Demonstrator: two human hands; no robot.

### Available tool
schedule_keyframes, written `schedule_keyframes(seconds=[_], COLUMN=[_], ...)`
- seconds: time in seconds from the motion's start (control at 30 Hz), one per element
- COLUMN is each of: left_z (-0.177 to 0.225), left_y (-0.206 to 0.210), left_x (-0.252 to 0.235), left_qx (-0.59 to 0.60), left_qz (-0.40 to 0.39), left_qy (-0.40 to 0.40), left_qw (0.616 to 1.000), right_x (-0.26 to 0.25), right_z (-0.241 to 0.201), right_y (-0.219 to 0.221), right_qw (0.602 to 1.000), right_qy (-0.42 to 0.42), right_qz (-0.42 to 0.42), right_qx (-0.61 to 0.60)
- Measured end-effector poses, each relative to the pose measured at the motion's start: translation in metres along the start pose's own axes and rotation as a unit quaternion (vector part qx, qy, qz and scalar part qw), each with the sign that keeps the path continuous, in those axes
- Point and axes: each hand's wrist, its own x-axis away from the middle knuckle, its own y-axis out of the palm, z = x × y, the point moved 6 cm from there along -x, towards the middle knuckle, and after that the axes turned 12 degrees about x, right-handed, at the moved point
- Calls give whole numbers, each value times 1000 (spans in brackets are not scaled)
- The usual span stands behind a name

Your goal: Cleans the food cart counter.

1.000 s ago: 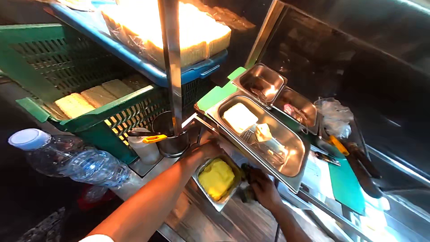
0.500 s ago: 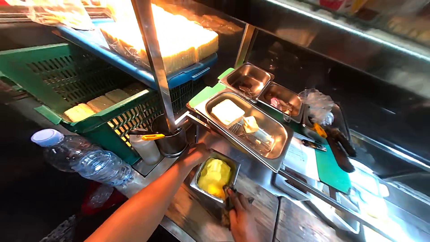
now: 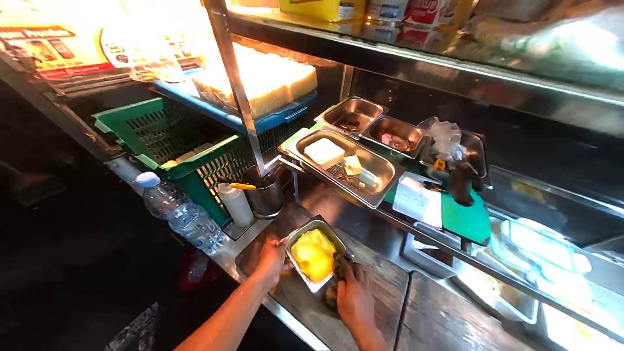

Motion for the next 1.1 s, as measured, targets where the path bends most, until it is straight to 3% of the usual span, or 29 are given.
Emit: schedule_keyframes(seconds=[0.2,0.3,0.37,0.4,0.47,0.57,0.63,0.7,0.77,0.8,0.9,1.0,1.07,1.1], left_z=[-26,-29,-29,-30,-36,-67,-95,-123,-144,-150,-147,-122,-108,-105], left_y=[-8,-10,-11,-13,-20,-36,-30,-11,3,7,-2,-36,-52,-53], left_x=[25,23,26,31,48,106,173,243,287,298,294,286,293,299], left_qx=[97,116,133,138,135,60,24,34,44,41,35,50,73,101], left_qz=[66,56,47,41,24,-20,-104,-242,-354,-375,-267,-167,-133,-131], left_qy=[0,2,-2,-11,-39,-48,-71,-117,-131,-115,-19,129,216,216], left_qw=[993,992,990,990,990,997,992,963,925,919,963,976,965,962], right_x=[53,78,93,103,121,145,162,175,186,192,201,206,215,222], right_z=[-25,-27,-15,-6,13,31,36,43,51,56,70,81,84,81], right_y=[32,36,39,35,12,-20,-33,-35,-35,-37,-48,-66,-75,-79], right_qw=[991,970,881,824,707,542,491,472,477,496,584,664,755,800], right_qy=[-51,-120,-129,-82,27,62,95,75,37,17,-43,-79,-158,-212], right_qz=[105,-26,-179,-210,-191,-165,-148,-149,-137,-123,-70,3,96,162], right_qx=[-65,-211,-418,-520,-681,-822,-853,-866,-867,-859,-807,-744,-629,-537])
